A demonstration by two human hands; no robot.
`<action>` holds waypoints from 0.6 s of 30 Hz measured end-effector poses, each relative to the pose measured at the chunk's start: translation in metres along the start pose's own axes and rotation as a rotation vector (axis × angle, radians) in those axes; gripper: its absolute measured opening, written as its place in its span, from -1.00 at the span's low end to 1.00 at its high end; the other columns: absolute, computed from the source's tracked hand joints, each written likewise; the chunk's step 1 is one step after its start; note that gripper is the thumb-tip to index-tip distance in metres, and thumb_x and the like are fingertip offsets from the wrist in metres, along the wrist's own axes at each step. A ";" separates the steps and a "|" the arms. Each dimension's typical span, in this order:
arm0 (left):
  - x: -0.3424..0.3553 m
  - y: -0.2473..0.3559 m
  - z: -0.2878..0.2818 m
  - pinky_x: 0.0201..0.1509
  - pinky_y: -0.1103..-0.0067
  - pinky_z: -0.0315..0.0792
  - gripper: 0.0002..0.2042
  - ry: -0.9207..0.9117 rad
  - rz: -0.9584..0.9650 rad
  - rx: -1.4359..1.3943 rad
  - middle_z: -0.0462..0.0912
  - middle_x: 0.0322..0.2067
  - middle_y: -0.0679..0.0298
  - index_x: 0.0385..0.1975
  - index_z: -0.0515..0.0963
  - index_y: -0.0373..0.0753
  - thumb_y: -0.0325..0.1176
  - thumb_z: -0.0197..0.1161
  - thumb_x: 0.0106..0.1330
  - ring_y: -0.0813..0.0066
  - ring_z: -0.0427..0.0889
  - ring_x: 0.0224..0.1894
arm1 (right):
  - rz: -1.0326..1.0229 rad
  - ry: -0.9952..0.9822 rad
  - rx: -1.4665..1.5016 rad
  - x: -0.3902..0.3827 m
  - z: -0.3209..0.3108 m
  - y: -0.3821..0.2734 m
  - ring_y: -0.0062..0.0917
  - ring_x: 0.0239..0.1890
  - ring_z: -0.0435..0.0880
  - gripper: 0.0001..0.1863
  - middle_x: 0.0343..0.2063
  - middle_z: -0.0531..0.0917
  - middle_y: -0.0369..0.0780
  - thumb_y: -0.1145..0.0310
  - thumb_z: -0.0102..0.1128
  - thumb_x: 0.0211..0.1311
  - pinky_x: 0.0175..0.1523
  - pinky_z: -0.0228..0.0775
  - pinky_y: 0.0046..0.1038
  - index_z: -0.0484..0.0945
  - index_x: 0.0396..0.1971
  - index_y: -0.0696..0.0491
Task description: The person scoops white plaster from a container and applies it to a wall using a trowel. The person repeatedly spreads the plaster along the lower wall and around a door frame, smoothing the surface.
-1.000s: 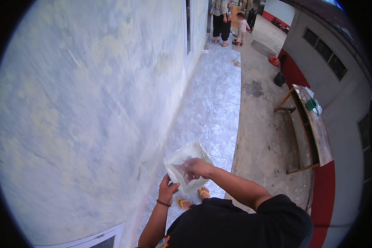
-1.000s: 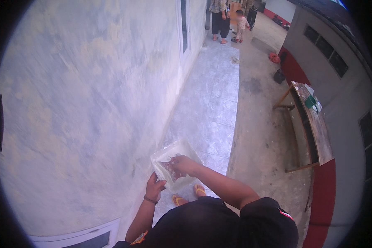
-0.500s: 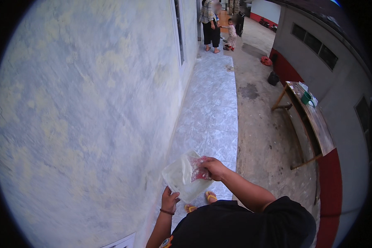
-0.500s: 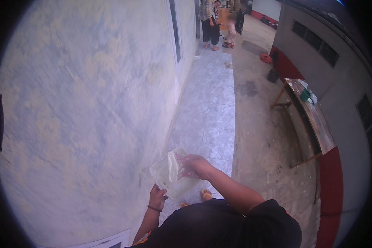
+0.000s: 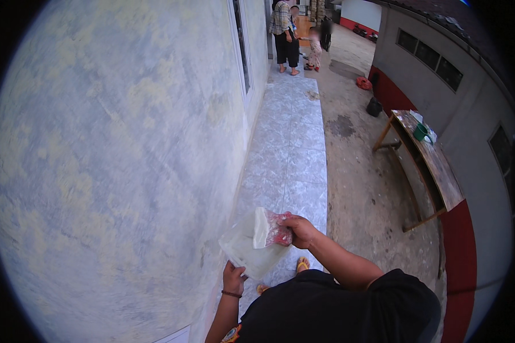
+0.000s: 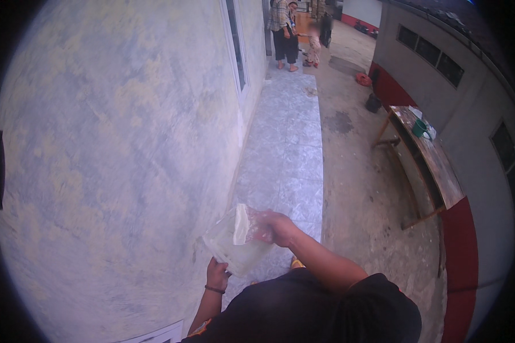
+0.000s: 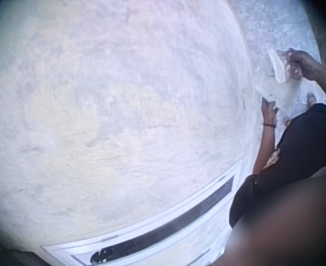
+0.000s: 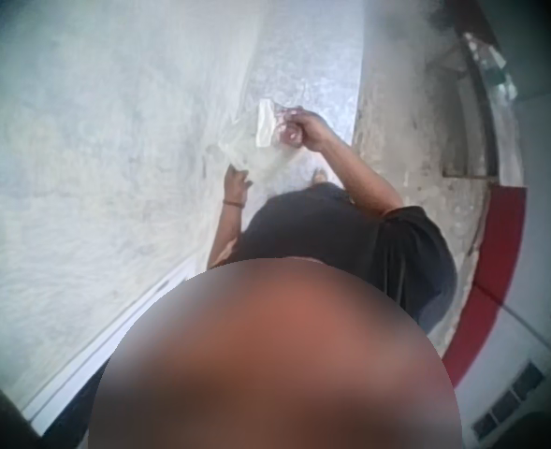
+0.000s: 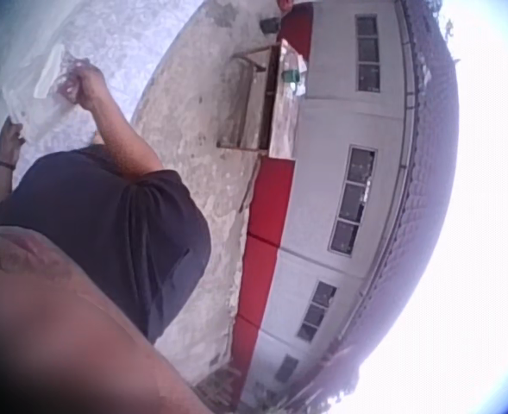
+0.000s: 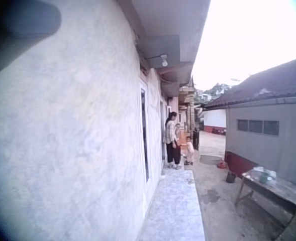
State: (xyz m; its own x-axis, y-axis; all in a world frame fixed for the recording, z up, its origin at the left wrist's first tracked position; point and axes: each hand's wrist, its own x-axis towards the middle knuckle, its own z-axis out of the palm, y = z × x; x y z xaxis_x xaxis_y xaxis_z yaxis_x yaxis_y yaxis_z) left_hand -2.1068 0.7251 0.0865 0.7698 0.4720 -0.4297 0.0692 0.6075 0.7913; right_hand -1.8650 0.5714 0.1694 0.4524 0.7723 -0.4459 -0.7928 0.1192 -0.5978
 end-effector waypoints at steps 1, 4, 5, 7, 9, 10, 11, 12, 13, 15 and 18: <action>0.000 0.000 0.004 0.10 0.18 0.54 -0.39 0.009 -0.005 0.002 0.49 0.11 0.09 0.28 0.25 -0.31 -0.51 0.04 0.12 0.13 0.55 0.11 | 0.012 -0.009 -0.015 0.000 -0.001 -0.003 -0.40 -0.07 0.64 -0.69 -0.10 0.63 -0.17 0.44 0.11 0.28 0.08 0.51 -0.29 0.51 0.01 0.16; 0.000 0.002 0.023 0.04 0.23 0.57 -0.46 0.052 -0.004 -0.042 0.53 0.06 0.13 0.20 0.32 -0.29 -0.57 0.05 0.12 0.18 0.59 0.06 | 0.018 -0.047 -0.018 -0.004 -0.007 -0.023 -0.46 -0.09 0.59 -0.66 -0.07 0.57 -0.23 0.40 0.17 0.26 -0.07 0.56 -0.34 0.48 0.03 0.10; 0.003 0.001 0.030 0.02 0.27 0.58 -0.49 0.070 -0.002 -0.068 0.55 0.03 0.14 0.17 0.36 -0.28 -0.60 0.05 0.12 0.20 0.60 0.04 | 0.023 -0.048 -0.022 -0.002 -0.011 -0.031 -0.46 -0.09 0.59 -0.66 -0.07 0.57 -0.23 0.40 0.17 0.26 -0.07 0.55 -0.34 0.48 0.03 0.10; 0.014 0.001 0.044 0.09 0.18 0.53 -0.42 0.067 0.013 0.000 0.49 0.10 0.09 0.24 0.28 -0.31 -0.52 0.05 0.10 0.14 0.55 0.11 | 0.032 -0.057 -0.040 0.004 -0.020 -0.050 -0.47 -0.09 0.59 -0.67 -0.08 0.57 -0.24 0.40 0.16 0.27 -0.07 0.55 -0.34 0.48 0.02 0.10; 0.028 -0.006 0.061 0.14 0.13 0.51 -0.38 0.076 0.026 0.007 0.46 0.13 0.07 0.27 0.24 -0.33 -0.48 0.04 0.09 0.10 0.52 0.15 | 0.045 -0.075 -0.056 0.013 -0.035 -0.069 -0.47 -0.10 0.59 -0.69 -0.10 0.58 -0.26 0.41 0.15 0.27 -0.07 0.54 -0.35 0.49 0.01 0.10; 0.037 -0.010 0.069 0.14 0.13 0.50 -0.37 0.085 0.033 -0.017 0.46 0.14 0.07 0.27 0.24 -0.33 -0.48 0.04 0.08 0.09 0.52 0.15 | 0.048 -0.088 -0.064 0.020 -0.043 -0.079 -0.47 -0.11 0.59 -0.70 -0.12 0.57 -0.26 0.41 0.14 0.27 -0.08 0.54 -0.35 0.49 0.00 0.11; 0.049 -0.012 0.075 0.15 0.13 0.50 -0.37 0.075 0.052 -0.052 0.46 0.14 0.07 0.27 0.24 -0.34 -0.48 0.04 0.08 0.09 0.52 0.16 | 0.050 -0.094 -0.068 0.031 -0.049 -0.087 -0.47 -0.12 0.59 -0.71 -0.14 0.57 -0.26 0.41 0.14 0.28 -0.08 0.53 -0.35 0.49 -0.01 0.12; 0.058 -0.015 0.083 0.11 0.18 0.53 -0.41 0.087 0.060 -0.095 0.48 0.11 0.09 0.24 0.27 -0.33 -0.50 0.04 0.08 0.13 0.54 0.12 | 0.035 -0.142 -0.055 0.040 -0.057 -0.096 -0.46 -0.13 0.58 -0.71 -0.15 0.57 -0.26 0.42 0.13 0.28 -0.08 0.53 -0.35 0.49 -0.02 0.12; 0.068 -0.019 0.091 0.06 0.23 0.56 -0.44 0.083 0.078 -0.145 0.51 0.08 0.11 0.21 0.31 -0.31 -0.53 0.04 0.09 0.16 0.57 0.08 | 0.045 -0.105 -0.085 0.049 -0.065 -0.105 -0.42 -0.10 0.61 -0.70 -0.14 0.60 -0.21 0.43 0.10 0.28 -0.01 0.52 -0.31 0.49 0.00 0.15; 0.085 -0.025 0.109 0.02 0.29 0.58 -0.47 0.083 0.107 -0.208 0.53 0.05 0.12 0.17 0.34 -0.31 -0.55 0.04 0.10 0.21 0.60 0.04 | 0.035 -0.114 -0.114 0.064 -0.082 -0.127 -0.34 -0.05 0.66 -0.67 -0.10 0.65 -0.12 0.46 0.06 0.29 0.14 0.49 -0.25 0.48 0.03 0.20; 0.103 -0.031 0.137 0.08 0.27 0.55 -0.45 0.112 0.126 -0.207 0.51 0.08 0.10 0.21 0.30 -0.32 -0.51 0.02 0.10 0.18 0.57 0.08 | 0.072 -0.093 -0.119 0.078 -0.103 -0.165 -0.34 -0.04 0.66 -0.65 -0.08 0.64 -0.11 0.46 0.05 0.29 0.16 0.48 -0.24 0.47 0.06 0.21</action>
State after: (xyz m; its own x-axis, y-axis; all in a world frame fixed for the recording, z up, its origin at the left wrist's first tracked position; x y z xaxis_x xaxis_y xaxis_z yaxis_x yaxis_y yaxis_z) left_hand -1.9424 0.6674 0.0775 0.6885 0.6126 -0.3882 -0.1628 0.6521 0.7404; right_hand -1.6573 0.5481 0.1644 0.3526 0.8311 -0.4302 -0.7649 -0.0088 -0.6440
